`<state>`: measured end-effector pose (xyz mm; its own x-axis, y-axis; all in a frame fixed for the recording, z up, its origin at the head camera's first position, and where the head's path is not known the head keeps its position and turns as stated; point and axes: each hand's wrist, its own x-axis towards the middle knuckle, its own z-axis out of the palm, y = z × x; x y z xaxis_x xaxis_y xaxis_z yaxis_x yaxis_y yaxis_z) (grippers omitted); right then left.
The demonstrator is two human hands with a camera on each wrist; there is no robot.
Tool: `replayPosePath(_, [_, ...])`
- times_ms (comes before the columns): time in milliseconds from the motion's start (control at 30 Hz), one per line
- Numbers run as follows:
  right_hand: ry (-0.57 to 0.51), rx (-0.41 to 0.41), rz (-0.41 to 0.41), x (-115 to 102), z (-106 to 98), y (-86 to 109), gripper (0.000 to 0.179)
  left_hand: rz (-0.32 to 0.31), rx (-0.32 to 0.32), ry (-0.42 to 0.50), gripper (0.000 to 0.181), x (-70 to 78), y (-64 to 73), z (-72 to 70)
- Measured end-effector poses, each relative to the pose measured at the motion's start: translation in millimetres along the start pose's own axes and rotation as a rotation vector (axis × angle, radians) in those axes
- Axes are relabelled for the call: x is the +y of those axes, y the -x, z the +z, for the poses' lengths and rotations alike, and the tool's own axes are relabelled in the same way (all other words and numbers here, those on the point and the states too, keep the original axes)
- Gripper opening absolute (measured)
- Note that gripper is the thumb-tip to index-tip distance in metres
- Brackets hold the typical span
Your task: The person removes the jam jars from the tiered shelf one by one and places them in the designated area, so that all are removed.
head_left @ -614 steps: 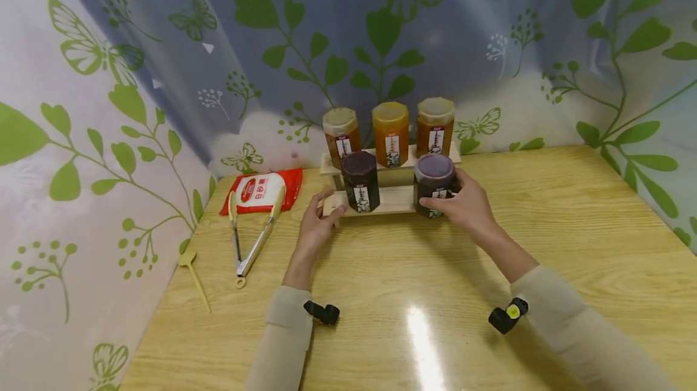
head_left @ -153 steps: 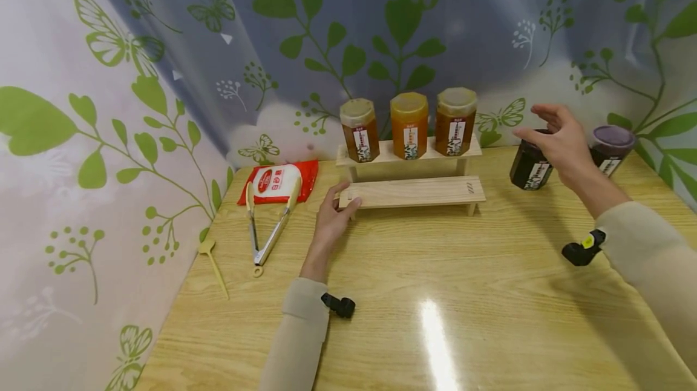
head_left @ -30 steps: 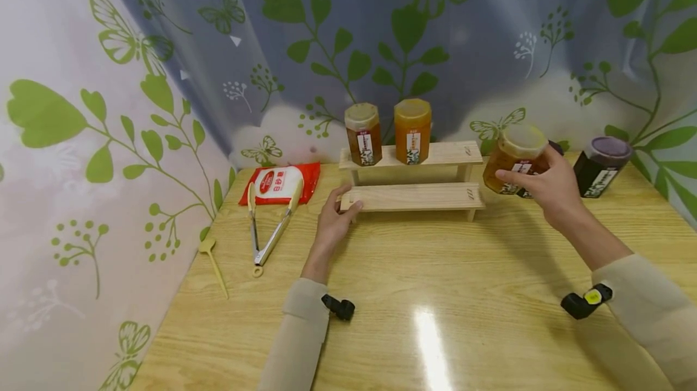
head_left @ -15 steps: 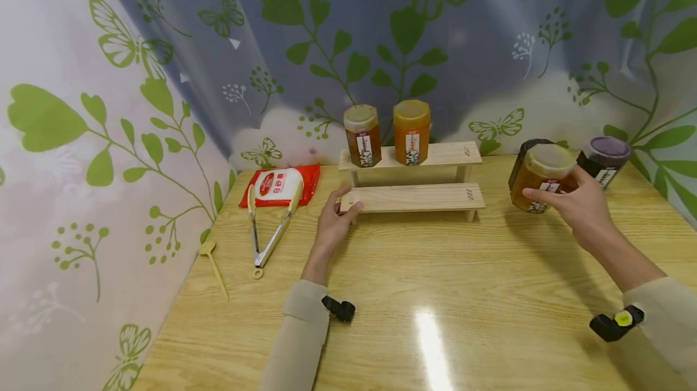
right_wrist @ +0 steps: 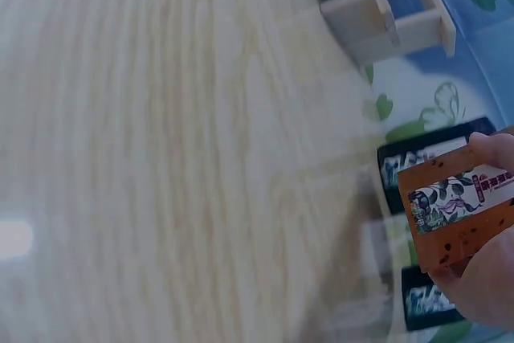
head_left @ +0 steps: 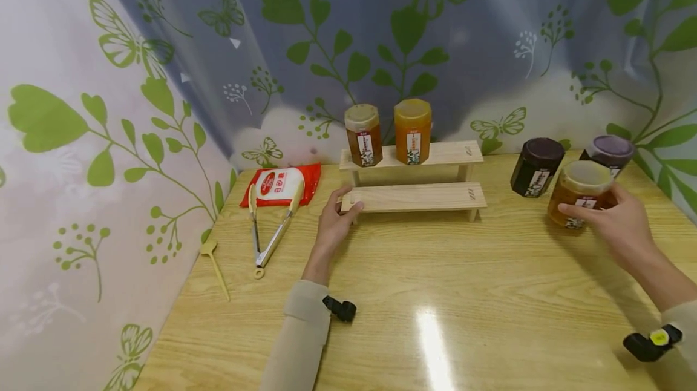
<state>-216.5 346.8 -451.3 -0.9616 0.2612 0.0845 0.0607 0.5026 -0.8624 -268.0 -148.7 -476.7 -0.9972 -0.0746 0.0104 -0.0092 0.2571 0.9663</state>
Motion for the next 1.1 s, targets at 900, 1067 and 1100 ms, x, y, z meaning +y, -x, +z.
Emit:
replayPosePath(900, [0.035, 0.095, 0.072, 41.1, -38.2, -10.2, 0.071, 0.002, -0.001, -0.002, 0.053, 1.7, 1.1, 0.7])
replayPosePath(1067, [-0.012, 0.086, 0.085, 47.9, -46.3, -14.2, 0.079, 0.007, -0.007, 0.014, 0.053, 2.5, 2.2, -0.2])
replayPosePath(1100, [-0.032, 0.086, 0.08, 49.5, -47.2, -14.9, 0.076, 0.008, -0.007, 0.017, 0.053, 2.5, 2.6, -0.4])
